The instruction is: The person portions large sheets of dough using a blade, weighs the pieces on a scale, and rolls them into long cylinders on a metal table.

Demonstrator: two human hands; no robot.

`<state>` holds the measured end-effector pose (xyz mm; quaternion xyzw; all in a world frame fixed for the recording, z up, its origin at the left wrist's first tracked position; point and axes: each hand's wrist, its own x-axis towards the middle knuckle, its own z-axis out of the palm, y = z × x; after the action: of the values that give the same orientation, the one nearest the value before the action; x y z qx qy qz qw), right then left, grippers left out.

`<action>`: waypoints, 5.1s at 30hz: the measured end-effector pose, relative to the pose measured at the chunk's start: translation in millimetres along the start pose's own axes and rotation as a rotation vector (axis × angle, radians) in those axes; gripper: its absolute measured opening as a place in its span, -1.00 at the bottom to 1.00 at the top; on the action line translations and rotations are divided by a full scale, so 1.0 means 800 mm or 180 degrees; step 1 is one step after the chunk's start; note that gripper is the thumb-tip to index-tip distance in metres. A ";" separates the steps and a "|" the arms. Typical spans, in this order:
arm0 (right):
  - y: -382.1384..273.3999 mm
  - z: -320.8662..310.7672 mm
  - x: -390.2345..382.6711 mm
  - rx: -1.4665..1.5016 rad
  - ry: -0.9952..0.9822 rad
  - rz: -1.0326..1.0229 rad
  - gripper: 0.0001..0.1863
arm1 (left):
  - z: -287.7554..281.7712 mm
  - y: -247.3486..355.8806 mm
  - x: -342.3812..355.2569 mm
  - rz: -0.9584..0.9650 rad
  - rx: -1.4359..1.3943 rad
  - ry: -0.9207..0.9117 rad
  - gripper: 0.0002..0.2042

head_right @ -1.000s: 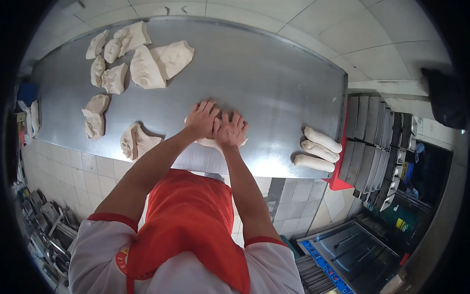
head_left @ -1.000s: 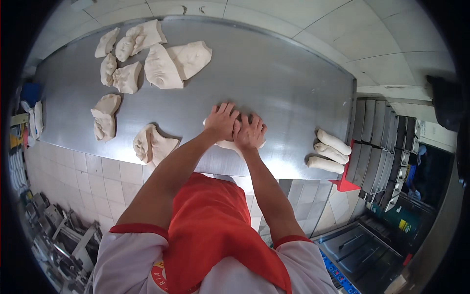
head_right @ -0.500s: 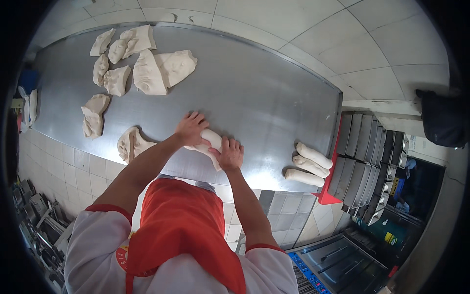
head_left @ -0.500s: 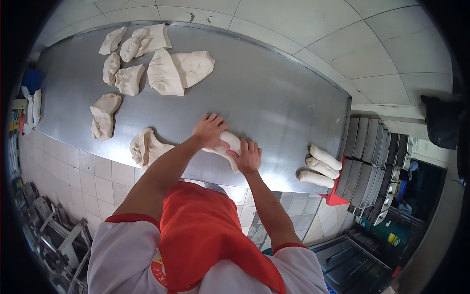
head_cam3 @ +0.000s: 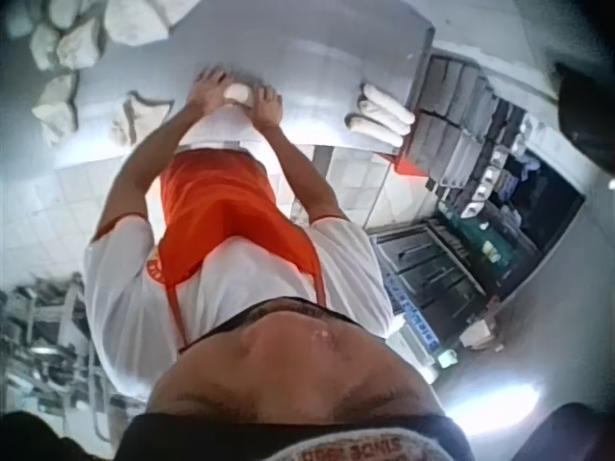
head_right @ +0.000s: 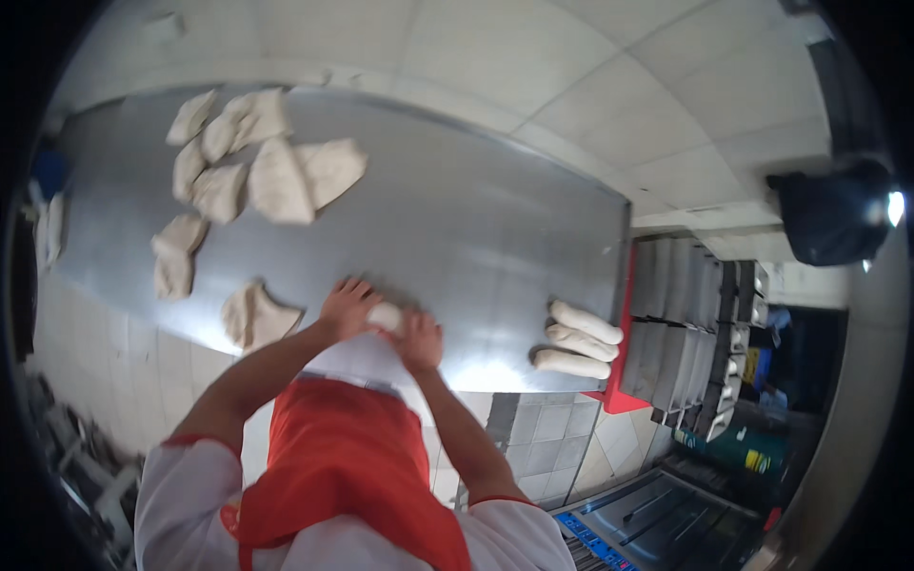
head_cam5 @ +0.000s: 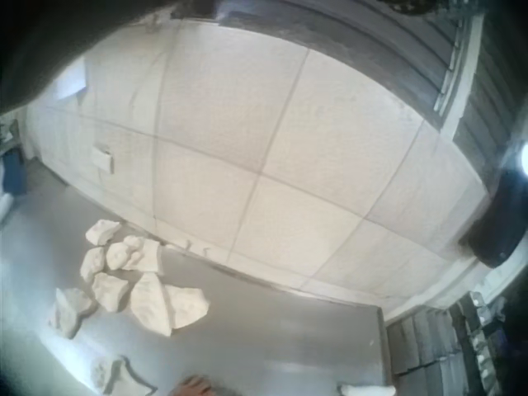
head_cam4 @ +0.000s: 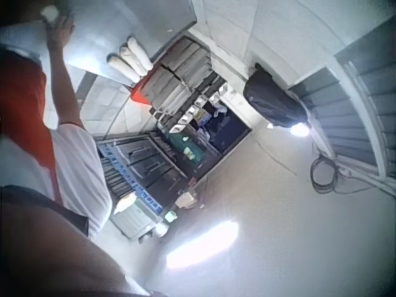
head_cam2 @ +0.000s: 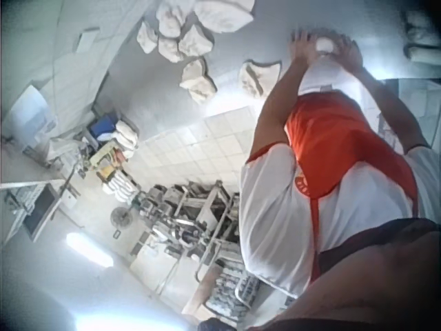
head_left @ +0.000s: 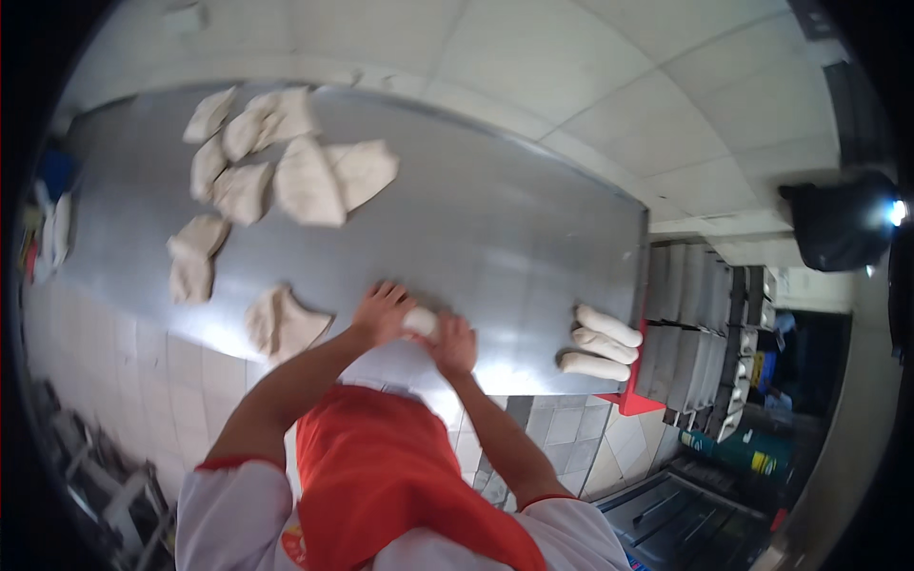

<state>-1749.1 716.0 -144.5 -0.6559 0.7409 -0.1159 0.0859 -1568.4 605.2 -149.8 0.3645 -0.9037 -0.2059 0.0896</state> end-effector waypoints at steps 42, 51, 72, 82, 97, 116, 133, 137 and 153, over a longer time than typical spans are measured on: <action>-0.035 -0.079 -0.017 0.0261 -0.1016 0.0415 -0.25 | -0.036 -0.026 -0.013 0.0524 0.0013 -0.0603 -0.30; -0.137 -0.009 -0.012 0.0531 -0.0447 0.0364 -0.39 | -0.053 0.004 -0.050 0.0825 -0.2758 0.0160 -0.28; -0.030 -0.005 -0.035 0.0058 0.0239 0.1053 -0.37 | 0.017 0.054 -0.052 -0.0188 0.0371 0.0489 -0.17; 0.123 -0.073 0.247 0.0318 -0.0251 0.1480 -0.34 | -0.052 0.007 0.264 -0.2141 0.0833 -0.0067 -0.11; 0.078 -0.060 0.040 0.0316 -0.0374 0.0803 -0.31 | -0.015 0.018 0.108 -0.1843 0.1202 -0.0218 -0.06; 0.044 0.012 0.023 0.1440 0.1966 0.2801 -0.15 | 0.028 -0.053 -0.003 -0.1515 -0.1240 0.2098 -0.39; 0.044 -0.081 0.042 0.0275 -0.0131 0.1657 -0.39 | -0.036 0.034 0.039 -0.1310 0.0306 0.0033 -0.47; 0.113 -0.083 0.068 0.0952 -0.0807 0.1364 -0.59 | -0.023 -0.021 0.131 -0.0888 -0.0025 -0.0976 -0.50; 0.642 -0.206 0.019 -0.0112 0.0351 0.1048 -0.42 | 0.110 0.406 0.392 -0.0227 -0.0144 -0.1028 -0.26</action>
<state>-2285.6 768.6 -132.5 -0.5198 0.8438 -0.1230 0.0515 -2022.8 624.5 -82.9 0.3564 -0.8880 -0.2852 -0.0560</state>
